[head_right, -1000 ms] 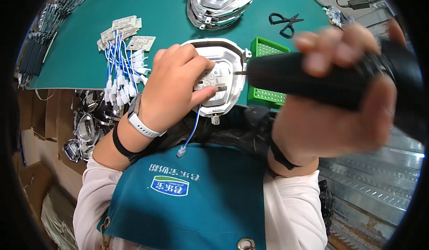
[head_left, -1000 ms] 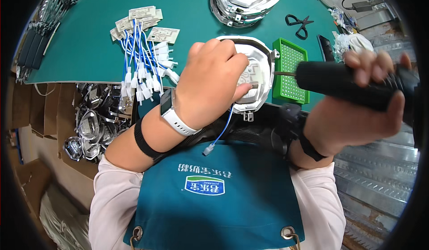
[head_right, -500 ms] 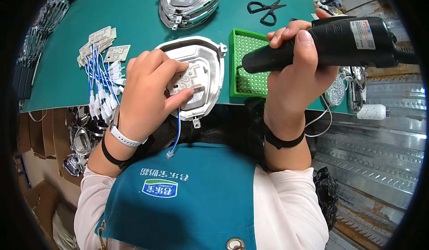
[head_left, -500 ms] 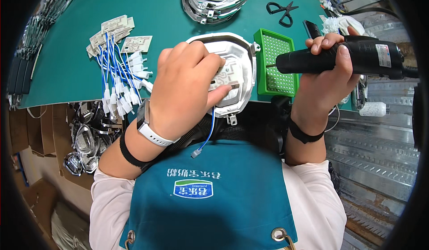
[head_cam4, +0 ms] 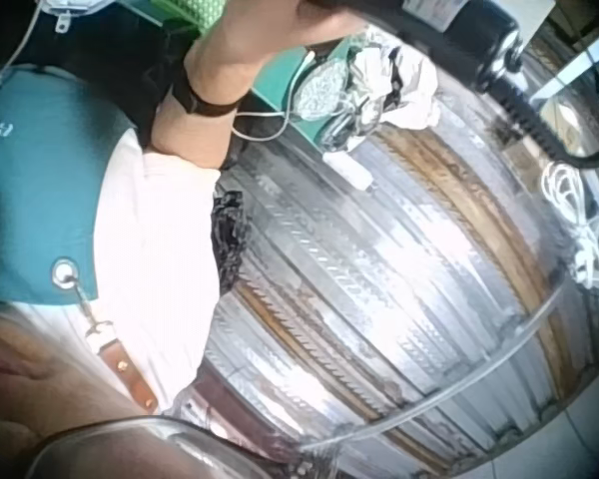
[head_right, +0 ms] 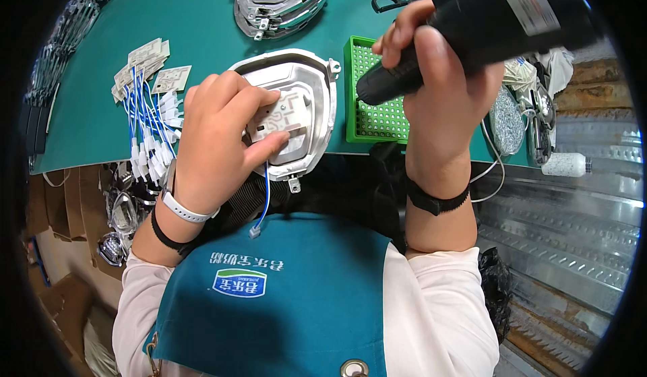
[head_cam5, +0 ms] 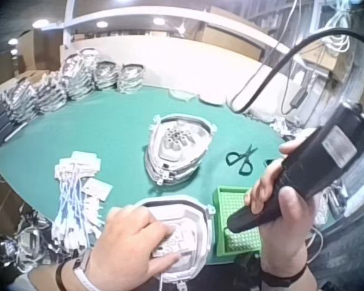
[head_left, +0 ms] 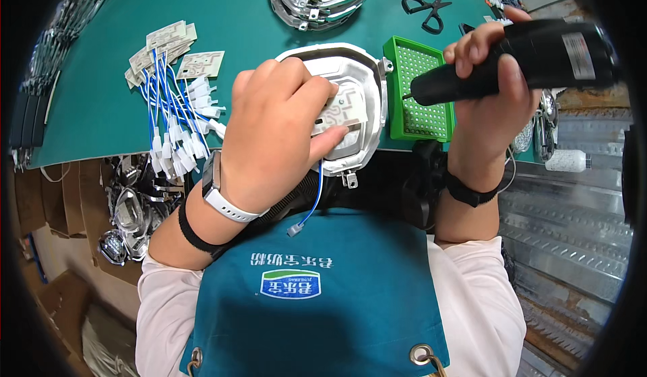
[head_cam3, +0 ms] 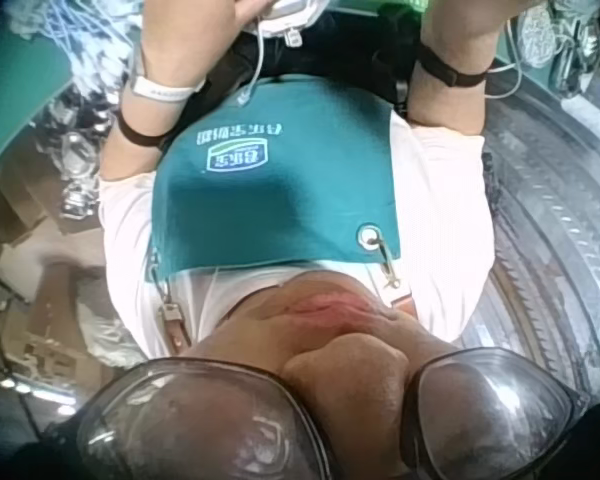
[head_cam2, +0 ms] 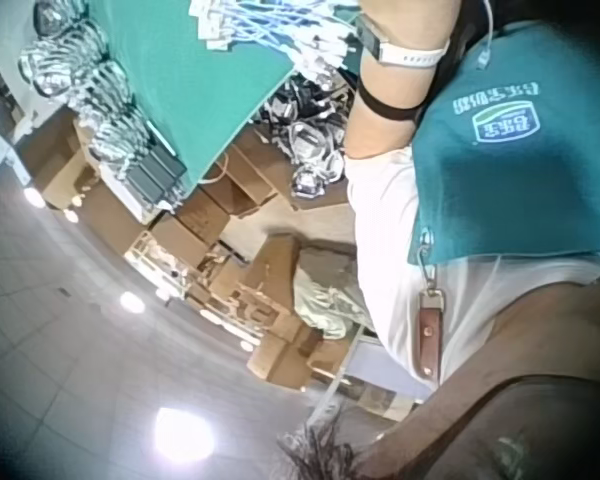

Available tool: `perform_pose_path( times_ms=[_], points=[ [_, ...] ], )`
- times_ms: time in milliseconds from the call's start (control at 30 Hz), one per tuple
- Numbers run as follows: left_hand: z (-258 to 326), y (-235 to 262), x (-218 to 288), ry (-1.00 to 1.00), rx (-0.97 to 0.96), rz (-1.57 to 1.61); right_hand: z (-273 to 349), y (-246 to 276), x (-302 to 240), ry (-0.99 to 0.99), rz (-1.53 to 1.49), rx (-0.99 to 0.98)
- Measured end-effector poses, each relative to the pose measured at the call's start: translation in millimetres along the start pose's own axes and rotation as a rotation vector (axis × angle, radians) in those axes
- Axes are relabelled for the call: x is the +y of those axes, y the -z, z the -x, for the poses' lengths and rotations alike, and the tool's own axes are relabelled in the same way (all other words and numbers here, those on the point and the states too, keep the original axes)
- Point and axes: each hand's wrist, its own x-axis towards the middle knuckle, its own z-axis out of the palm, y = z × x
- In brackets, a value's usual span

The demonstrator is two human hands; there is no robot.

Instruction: Assembling LED light components by inserting circuit boards into housings and securing them with an electric screwdriver.

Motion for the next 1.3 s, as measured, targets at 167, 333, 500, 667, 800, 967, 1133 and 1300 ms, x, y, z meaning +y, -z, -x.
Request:
perform_pose_path(
  times_ms=[167,333,500,667,800,967,1133,1300],
  points=[
    [4.9,4.9,0.8,0.017,-0.017,-0.005,2.0,-25.9,-0.4,0.04,0.149,0.42],
    [11.5,12.2,-7.9,0.012,0.02,-0.009,3.7,-27.6,-32.0,0.021,0.171,0.474],
    [13.8,4.4,-12.7,0.045,0.046,0.047,1.8,-32.1,-62.3,0.063,-0.091,0.377],
    [13.2,4.0,-13.0,0.03,0.04,0.063,1.8,-70.9,-40.2,0.058,-0.233,0.025],
    [16.8,3.4,-14.5,0.028,0.059,0.058,0.7,-75.6,-21.8,0.065,-0.201,-0.075],
    [17.2,2.1,-16.2,0.017,0.078,0.069,-0.1,-77.4,-17.6,0.026,-0.155,-0.054],
    [17.5,2.0,-17.5,0.013,0.09,0.056,-6.5,-90.2,-12.4,0.044,-0.069,-0.173],
    [15.6,3.9,-12.0,0.014,0.087,0.019,-21.0,-93.3,-0.7,0.025,-0.132,-0.158]
  ],
)
